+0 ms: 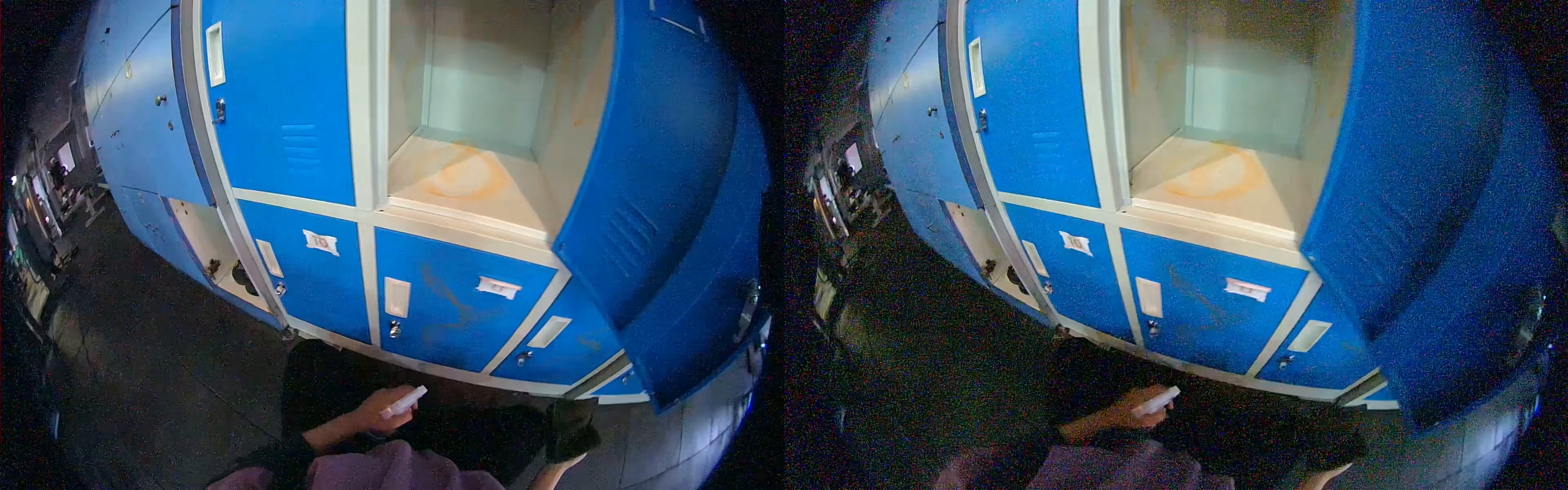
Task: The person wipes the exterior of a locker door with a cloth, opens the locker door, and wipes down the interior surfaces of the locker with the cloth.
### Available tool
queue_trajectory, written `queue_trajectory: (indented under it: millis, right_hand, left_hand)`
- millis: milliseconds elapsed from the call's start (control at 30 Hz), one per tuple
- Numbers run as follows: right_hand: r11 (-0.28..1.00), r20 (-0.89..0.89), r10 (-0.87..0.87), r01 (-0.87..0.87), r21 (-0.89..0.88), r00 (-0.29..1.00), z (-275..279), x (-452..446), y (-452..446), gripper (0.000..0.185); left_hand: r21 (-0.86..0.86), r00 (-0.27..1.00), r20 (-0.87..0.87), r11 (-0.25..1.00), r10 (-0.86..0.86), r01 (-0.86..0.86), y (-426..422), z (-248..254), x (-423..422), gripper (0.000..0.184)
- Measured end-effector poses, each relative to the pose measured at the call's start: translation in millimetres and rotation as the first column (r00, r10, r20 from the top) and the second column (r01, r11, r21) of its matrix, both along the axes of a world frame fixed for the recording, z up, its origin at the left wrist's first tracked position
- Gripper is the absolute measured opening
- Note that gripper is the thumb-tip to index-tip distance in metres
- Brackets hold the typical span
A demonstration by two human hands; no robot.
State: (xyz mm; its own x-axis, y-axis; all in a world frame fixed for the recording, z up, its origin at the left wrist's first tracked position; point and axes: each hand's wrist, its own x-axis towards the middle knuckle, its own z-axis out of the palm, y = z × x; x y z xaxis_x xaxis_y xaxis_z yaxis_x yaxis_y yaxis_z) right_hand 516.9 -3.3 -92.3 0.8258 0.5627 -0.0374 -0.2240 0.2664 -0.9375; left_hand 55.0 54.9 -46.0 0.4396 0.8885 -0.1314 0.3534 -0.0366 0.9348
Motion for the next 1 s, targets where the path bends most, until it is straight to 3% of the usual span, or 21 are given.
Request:
queue_trajectory:
  millis: [100,167,267,300,333,400,500,567,600,633,700,767,800,867,933,1000]
  right_hand:
    - [0.992,0.209,0.119,-0.123,0.006,0.971,35.3,-45.7,11.0,0.043]
    - [0.974,0.404,0.222,-0.224,-0.043,0.888,63.6,-89.5,26.0,0.044]
    - [0.909,0.710,0.383,-0.380,-0.174,0.591,111.4,-169.7,60.0,0.045]
    - [0.861,0.713,0.440,-0.483,-0.162,0.545,126.4,-197.7,73.9,0.045]
    - [0.749,0.553,0.554,-0.663,-0.005,0.622,139.1,-228.3,88.5,0.044]
    - [0.690,0.449,0.621,-0.720,0.076,0.643,151.9,-280.9,102.1,0.042]
    - [0.792,0.552,0.559,-0.596,-0.133,0.619,159.7,-340.6,121.2,0.043]
    - [0.694,0.401,0.669,-0.718,-0.038,0.625,161.4,-363.2,129.3,0.048]
    - [0.631,0.269,0.735,-0.773,0.063,0.622,161.9,-374.4,132.9,0.049]
    - [0.531,0.051,0.824,-0.800,0.280,0.564,163.5,-385.6,138.4,0.050]
    - [0.425,-0.163,0.901,-0.736,0.528,0.403,164.4,-401.8,141.6,0.051]
    - [0.381,-0.202,0.924,-0.716,0.585,0.325,168.2,-411.5,143.6,0.051]
    - [0.496,-0.334,0.867,-0.703,0.510,0.370,168.0,-413.3,142.8,0.052]
    - [0.481,-0.356,0.873,-0.711,0.513,0.334,166.9,-409.2,142.2,0.053]
    - [0.495,-0.388,0.861,-0.716,0.493,0.329,154.8,-393.6,139.3,0.054]
    - [0.530,-0.419,0.837,-0.717,0.454,0.353,134.2,-369.5,139.5,0.054]
  left_hand:
    - [-0.026,0.980,0.183,0.996,-0.084,0.090,-19.3,35.5,-33.3,0.029]
    - [0.162,0.972,0.203,0.983,-0.116,0.083,-27.7,36.3,-41.1,0.030]
    - [-0.019,0.939,0.339,0.997,-0.060,0.071,-39.8,12.0,-50.1,0.034]
    - [-0.287,0.913,0.407,0.949,-0.003,0.131,-36.5,0.8,-54.5,0.036]
    - [-0.525,0.889,0.453,0.827,0.072,0.200,-28.2,-14.2,-57.2,0.038]
    - [-0.630,0.862,0.491,0.734,0.123,0.254,-23.5,-25.2,-61.8,0.040]
    - [-0.303,0.866,0.500,0.941,0.025,0.148,-26.7,-18.8,-76.2,0.040]
    - [-0.029,0.890,0.455,0.998,-0.040,0.060,-31.8,-2.9,-88.6,0.041]
    - [-0.182,0.832,0.553,0.981,0.048,0.065,-31.2,-8.2,-92.4,0.042]
    - [-0.334,0.763,0.628,0.939,0.155,0.084,-31.0,-16.3,-94.8,0.043]
    - [-0.397,0.655,0.716,0.913,0.241,0.098,-31.5,-29.6,-96.7,0.047]
    - [-0.227,0.586,0.793,0.973,0.167,0.030,-28.1,-39.2,-93.7,0.053]
    - [-0.640,0.513,0.698,0.757,0.500,0.132,-15.4,-57.4,-88.3,0.059]
    - [-0.570,0.610,0.675,0.818,0.415,0.074,-10.1,-73.4,-79.8,0.060]
    - [-0.366,0.668,0.688,0.930,0.284,-0.018,-15.6,-56.7,-79.7,0.061]
    - [0.013,0.708,0.701,0.991,0.088,-0.136,-27.3,3.0,-87.4,0.060]
